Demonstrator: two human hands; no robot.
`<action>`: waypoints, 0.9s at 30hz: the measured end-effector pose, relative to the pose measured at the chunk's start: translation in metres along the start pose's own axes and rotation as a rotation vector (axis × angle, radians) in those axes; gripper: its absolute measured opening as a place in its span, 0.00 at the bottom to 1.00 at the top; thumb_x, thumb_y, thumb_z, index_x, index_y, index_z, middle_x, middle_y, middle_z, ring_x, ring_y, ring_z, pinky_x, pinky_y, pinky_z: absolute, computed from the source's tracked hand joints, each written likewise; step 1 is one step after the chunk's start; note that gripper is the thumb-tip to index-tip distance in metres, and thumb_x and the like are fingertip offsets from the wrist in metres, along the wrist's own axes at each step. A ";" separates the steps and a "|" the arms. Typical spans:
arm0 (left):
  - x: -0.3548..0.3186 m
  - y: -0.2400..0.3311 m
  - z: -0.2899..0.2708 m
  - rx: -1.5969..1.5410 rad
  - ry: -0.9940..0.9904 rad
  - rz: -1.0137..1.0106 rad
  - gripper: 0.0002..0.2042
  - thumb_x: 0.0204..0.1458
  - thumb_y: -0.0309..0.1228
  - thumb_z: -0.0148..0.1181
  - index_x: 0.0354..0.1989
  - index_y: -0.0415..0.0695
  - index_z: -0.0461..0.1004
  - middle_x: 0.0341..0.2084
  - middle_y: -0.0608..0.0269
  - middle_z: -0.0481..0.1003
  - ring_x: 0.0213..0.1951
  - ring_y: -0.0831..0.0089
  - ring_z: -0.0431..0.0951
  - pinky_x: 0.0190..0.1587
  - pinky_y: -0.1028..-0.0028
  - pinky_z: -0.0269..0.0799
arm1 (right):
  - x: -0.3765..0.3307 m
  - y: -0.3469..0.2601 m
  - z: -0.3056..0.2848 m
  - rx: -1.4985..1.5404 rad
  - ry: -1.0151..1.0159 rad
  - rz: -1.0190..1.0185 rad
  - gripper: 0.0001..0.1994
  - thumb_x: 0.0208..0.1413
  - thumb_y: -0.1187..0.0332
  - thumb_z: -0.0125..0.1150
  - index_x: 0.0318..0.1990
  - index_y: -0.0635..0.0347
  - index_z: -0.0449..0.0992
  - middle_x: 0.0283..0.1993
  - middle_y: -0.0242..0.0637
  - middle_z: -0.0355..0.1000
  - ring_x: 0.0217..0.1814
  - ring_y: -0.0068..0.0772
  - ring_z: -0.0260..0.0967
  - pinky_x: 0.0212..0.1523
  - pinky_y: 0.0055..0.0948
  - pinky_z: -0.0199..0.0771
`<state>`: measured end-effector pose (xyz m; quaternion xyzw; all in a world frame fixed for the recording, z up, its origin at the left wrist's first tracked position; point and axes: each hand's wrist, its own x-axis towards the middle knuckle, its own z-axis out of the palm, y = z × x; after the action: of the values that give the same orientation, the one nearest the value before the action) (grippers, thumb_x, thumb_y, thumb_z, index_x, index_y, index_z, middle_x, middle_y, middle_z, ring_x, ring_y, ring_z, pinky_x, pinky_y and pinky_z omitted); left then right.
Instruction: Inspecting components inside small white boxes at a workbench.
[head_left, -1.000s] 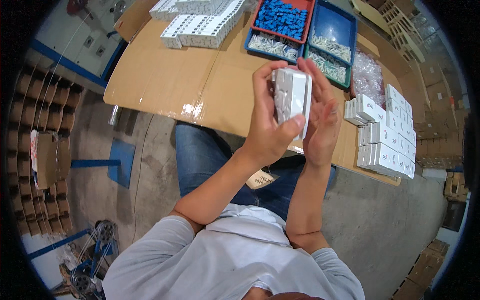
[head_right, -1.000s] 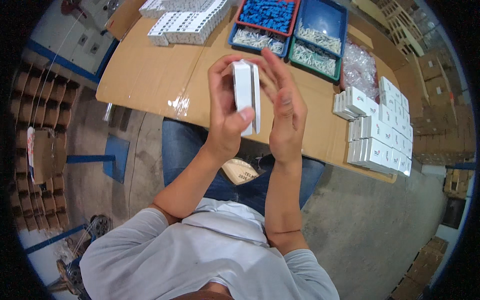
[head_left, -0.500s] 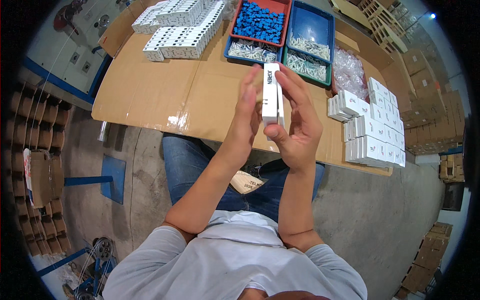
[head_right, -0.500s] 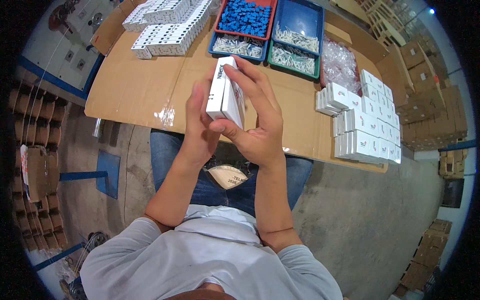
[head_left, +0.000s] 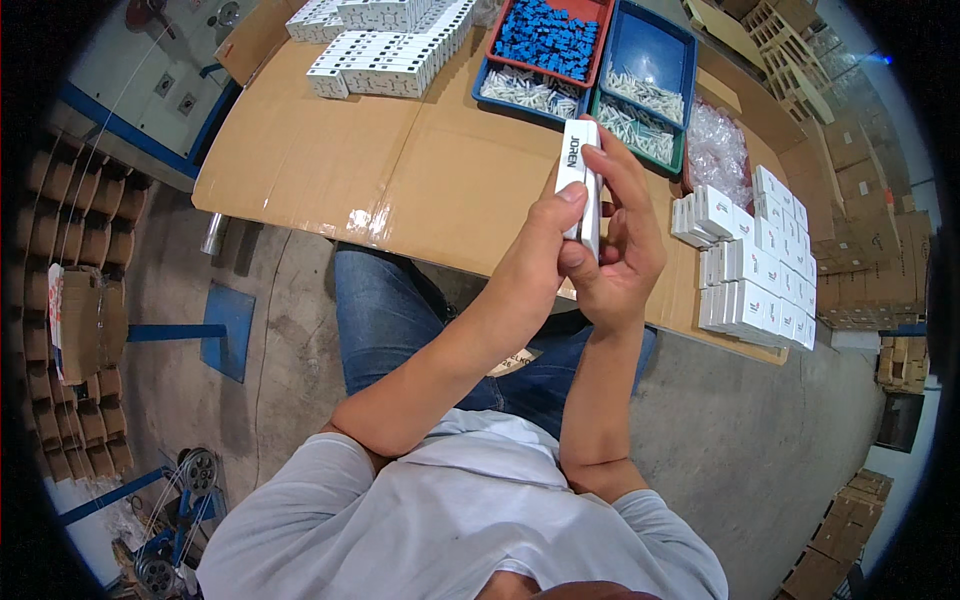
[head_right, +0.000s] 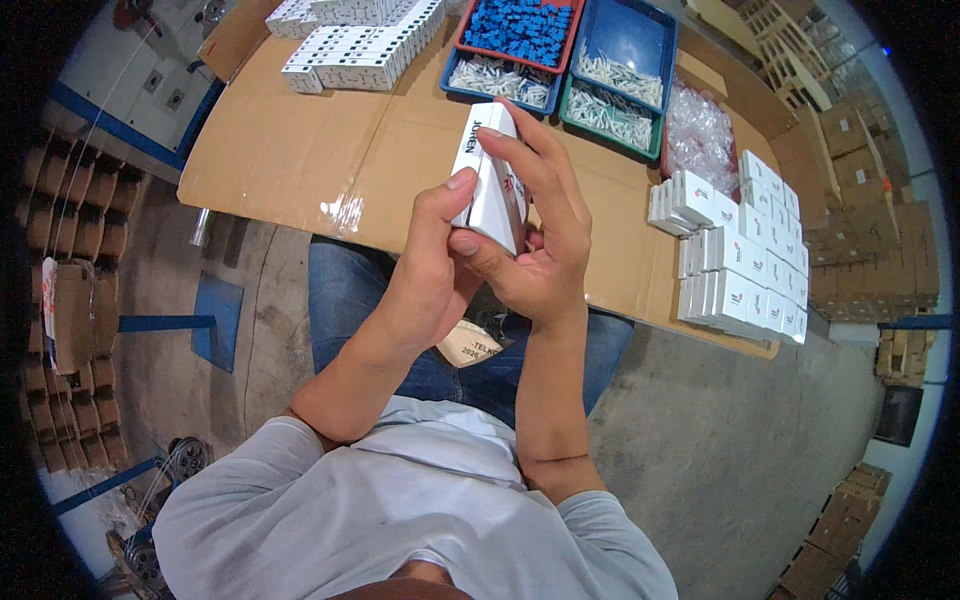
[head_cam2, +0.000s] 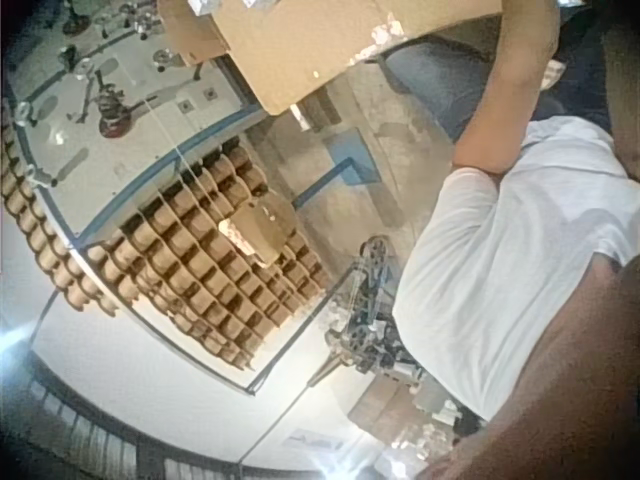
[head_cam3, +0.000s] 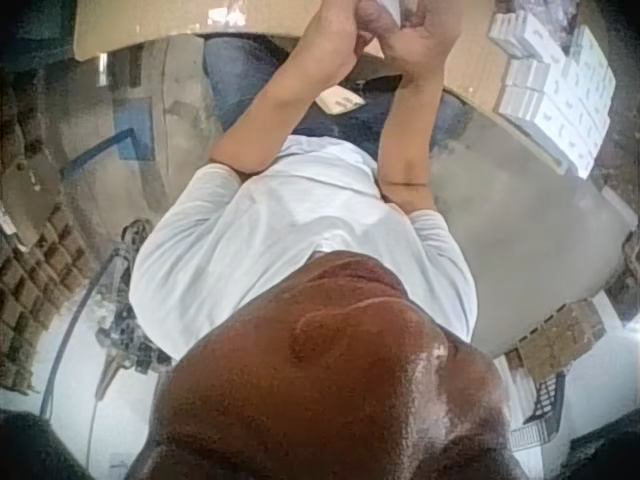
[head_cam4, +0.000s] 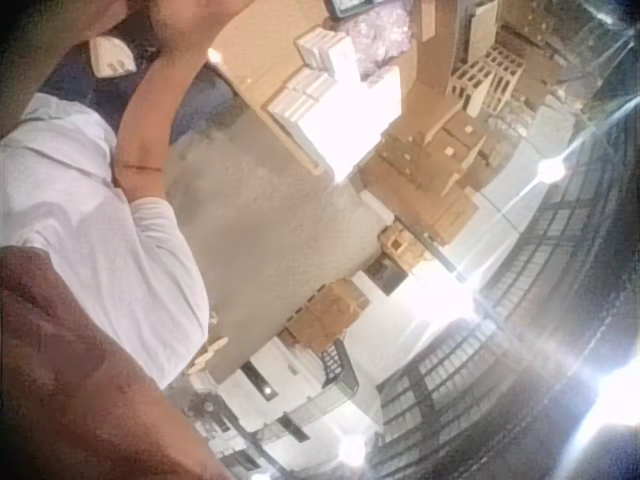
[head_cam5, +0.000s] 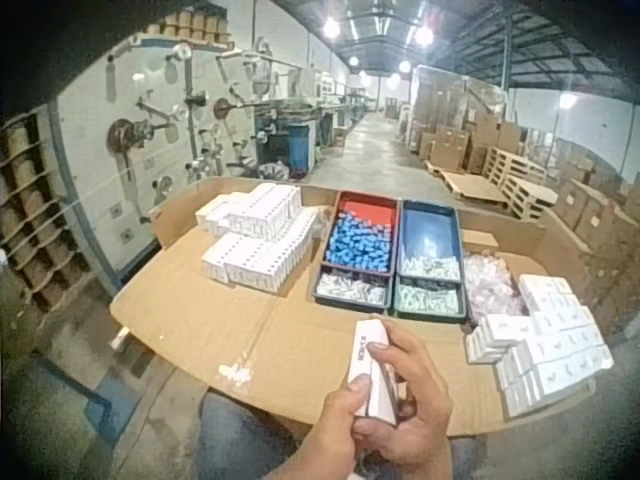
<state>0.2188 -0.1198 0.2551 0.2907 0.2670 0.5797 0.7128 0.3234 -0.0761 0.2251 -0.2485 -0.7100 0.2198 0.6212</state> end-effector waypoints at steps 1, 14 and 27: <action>0.000 -0.001 -0.001 0.007 -0.011 0.019 0.26 0.64 0.51 0.46 0.58 0.41 0.66 0.47 0.60 0.73 0.47 0.72 0.77 0.52 0.71 0.72 | -0.002 -0.003 0.003 0.039 0.030 0.053 0.38 0.47 0.43 0.72 0.58 0.63 0.75 0.65 0.56 0.67 0.63 0.50 0.69 0.60 0.41 0.70; 0.000 -0.006 0.000 0.028 -0.010 0.033 0.23 0.64 0.51 0.46 0.53 0.43 0.70 0.44 0.64 0.75 0.45 0.75 0.76 0.50 0.74 0.71 | -0.007 0.006 0.003 -0.026 0.074 -0.003 0.38 0.58 0.36 0.57 0.58 0.65 0.74 0.63 0.59 0.68 0.64 0.52 0.68 0.61 0.42 0.68; 0.007 -0.004 -0.004 0.087 -0.083 0.052 0.26 0.66 0.51 0.43 0.65 0.45 0.59 0.49 0.64 0.70 0.51 0.75 0.72 0.54 0.73 0.69 | -0.008 0.009 -0.005 -0.015 0.004 0.080 0.45 0.59 0.33 0.52 0.64 0.72 0.66 0.68 0.58 0.63 0.70 0.46 0.62 0.70 0.42 0.58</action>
<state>0.2200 -0.1132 0.2495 0.3519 0.2546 0.5734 0.6947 0.3296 -0.0743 0.2136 -0.2818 -0.6998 0.2387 0.6115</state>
